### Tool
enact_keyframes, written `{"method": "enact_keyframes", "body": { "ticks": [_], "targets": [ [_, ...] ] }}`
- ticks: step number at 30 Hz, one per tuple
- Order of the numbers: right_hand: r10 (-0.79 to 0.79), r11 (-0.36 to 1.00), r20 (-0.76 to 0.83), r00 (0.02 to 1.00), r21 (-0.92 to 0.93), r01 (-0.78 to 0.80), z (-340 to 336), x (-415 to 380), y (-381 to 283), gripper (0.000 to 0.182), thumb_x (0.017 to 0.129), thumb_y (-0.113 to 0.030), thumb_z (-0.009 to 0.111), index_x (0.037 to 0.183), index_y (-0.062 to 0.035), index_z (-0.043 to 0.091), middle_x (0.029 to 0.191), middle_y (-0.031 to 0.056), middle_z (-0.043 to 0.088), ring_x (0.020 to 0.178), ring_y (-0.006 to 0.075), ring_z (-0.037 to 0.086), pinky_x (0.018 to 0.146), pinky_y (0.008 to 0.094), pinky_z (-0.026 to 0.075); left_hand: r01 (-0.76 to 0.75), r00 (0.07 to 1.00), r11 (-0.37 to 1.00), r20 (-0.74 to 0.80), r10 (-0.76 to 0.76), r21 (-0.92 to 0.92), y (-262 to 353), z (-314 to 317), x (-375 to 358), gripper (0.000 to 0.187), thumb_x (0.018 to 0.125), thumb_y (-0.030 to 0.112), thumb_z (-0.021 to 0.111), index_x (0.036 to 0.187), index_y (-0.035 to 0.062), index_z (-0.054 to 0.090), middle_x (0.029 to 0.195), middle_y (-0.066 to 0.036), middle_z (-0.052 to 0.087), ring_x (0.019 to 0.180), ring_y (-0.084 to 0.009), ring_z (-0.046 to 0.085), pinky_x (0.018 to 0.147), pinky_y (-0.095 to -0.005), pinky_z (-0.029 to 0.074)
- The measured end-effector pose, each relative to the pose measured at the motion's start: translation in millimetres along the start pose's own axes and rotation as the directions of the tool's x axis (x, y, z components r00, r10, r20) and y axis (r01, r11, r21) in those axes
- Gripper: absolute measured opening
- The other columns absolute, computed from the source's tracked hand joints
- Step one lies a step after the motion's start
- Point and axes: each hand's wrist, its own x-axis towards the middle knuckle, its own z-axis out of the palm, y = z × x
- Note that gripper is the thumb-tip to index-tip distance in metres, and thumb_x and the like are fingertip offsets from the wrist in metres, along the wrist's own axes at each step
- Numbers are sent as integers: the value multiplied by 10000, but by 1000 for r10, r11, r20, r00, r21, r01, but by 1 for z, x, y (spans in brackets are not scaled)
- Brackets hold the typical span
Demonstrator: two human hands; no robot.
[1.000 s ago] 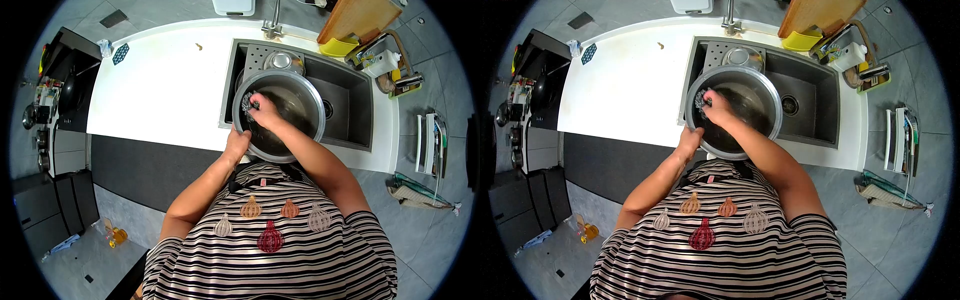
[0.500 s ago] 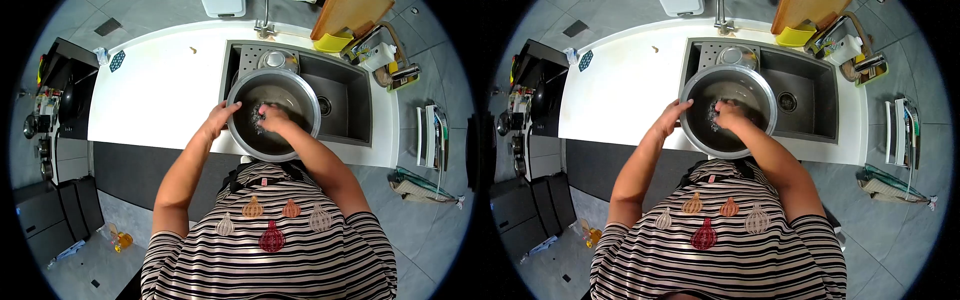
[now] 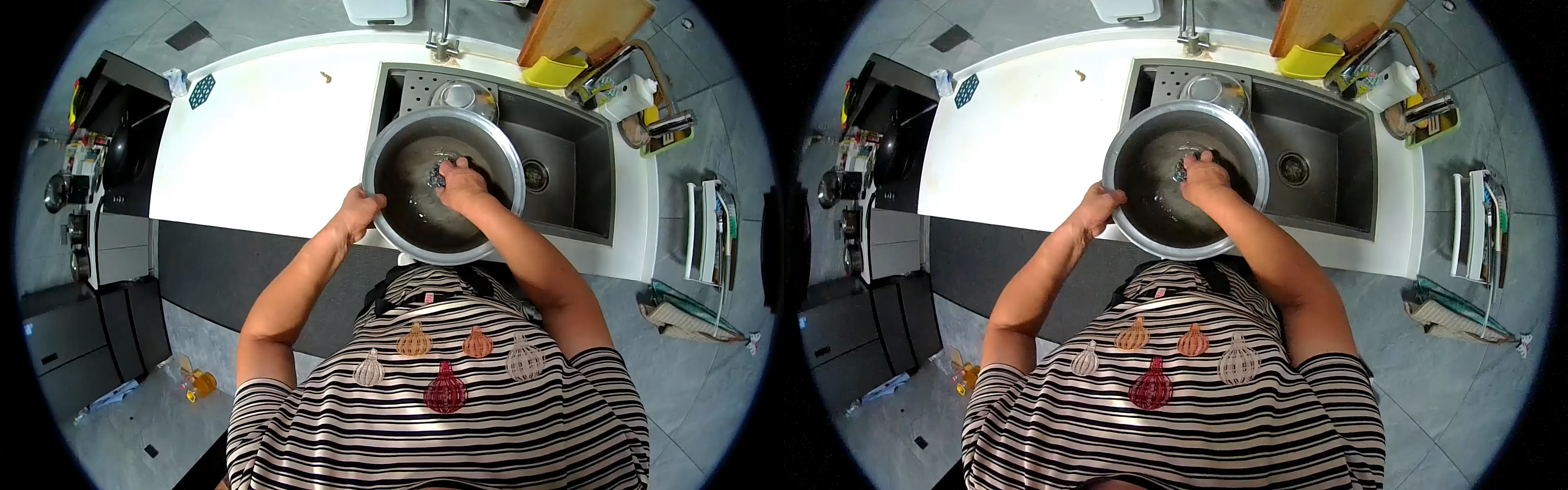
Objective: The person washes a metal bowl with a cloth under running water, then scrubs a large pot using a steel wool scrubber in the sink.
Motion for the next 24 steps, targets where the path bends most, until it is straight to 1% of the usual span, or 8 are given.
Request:
{"method": "enact_keyframes", "body": {
  "ticks": [6, 11, 13, 15, 17, 19, 21, 24],
  "targets": [
    [-68, 962, 268, 961, -239, 135, 9, 1, -16, 420, 764, -159, 586, 1171, -88, 514, 1184, 153, 550, 1119, 280, 511, 897, 377, 442, 28, 998, 994, -58, -34, -105, -21, 19, -18, 465, 762, 29, 519, 1217, 9, 426, 1019, -142, 580, 859, -263, 604, 703, -395, 532],
    [-327, 929, 374, 868, -40, 368, 22, -1, -27, 328, 719, -99, 580, 1046, -79, 578, 1063, 182, 595, 1073, 311, 532, 855, 380, 443, 96, 991, 995, -94, -97, -18, -21, 22, -23, 455, 762, 115, 568, 1179, 55, 396, 986, -111, 562, 781, -211, 583, 558, -342, 526],
    [-386, 917, 330, 861, 235, 321, 10, -8, -48, 282, 710, -73, 580, 992, -82, 569, 1006, 177, 599, 1015, 320, 552, 827, 397, 438, 84, 989, 996, -126, -84, -5, -19, 25, -23, 416, 782, 129, 545, 1171, 48, 422, 959, -102, 573, 760, -202, 586, 535, -322, 523],
    [-440, 855, -22, 898, 295, 426, 29, 10, -50, 266, 692, -45, 600, 952, -78, 550, 859, 174, 599, 842, 365, 577, 771, 402, 450, 164, 986, 985, -29, -162, 47, -23, 25, -19, 345, 804, 124, 511, 1129, 12, 479, 923, -98, 593, 722, -189, 589, 517, -302, 519],
    [-347, 730, -246, 905, 536, 425, 35, 43, -44, 275, 697, -51, 636, 951, -70, 533, 822, 149, 602, 787, 301, 593, 658, 384, 482, 176, 984, 982, -39, -173, 70, -28, 24, -16, 305, 825, 121, 486, 1087, -29, 528, 905, -113, 608, 701, -194, 602, 502, -301, 528],
    [169, 443, -215, 962, 889, 120, 28, 62, -40, 285, 711, -46, 662, 956, -66, 518, 804, 106, 595, 698, 211, 589, 548, 341, 494, 152, 988, 985, -43, -149, 78, -18, 27, -25, 288, 824, 154, 499, 1021, -48, 559, 856, -103, 619, 705, -191, 605, 574, -335, 525],
    [451, 160, -204, 869, 976, 146, 27, 66, -33, 287, 735, -31, 657, 986, -59, 520, 815, 100, 593, 643, 187, 598, 507, 306, 506, 146, 988, 985, -53, -142, 87, -21, 27, -22, 286, 825, 156, 502, 1014, -51, 561, 857, -106, 621, 704, -194, 608, 563, -333, 525],
    [363, 455, -186, 913, 891, 0, 36, 56, -27, 335, 717, -131, 691, 1008, -56, 544, 931, 148, 611, 789, 243, 621, 641, 353, 510, 138, 989, 984, -73, -131, 112, -27, 30, -17, 282, 826, 157, 506, 1001, -57, 565, 860, -109, 623, 700, -198, 610, 544, -330, 524]
  ]
}}
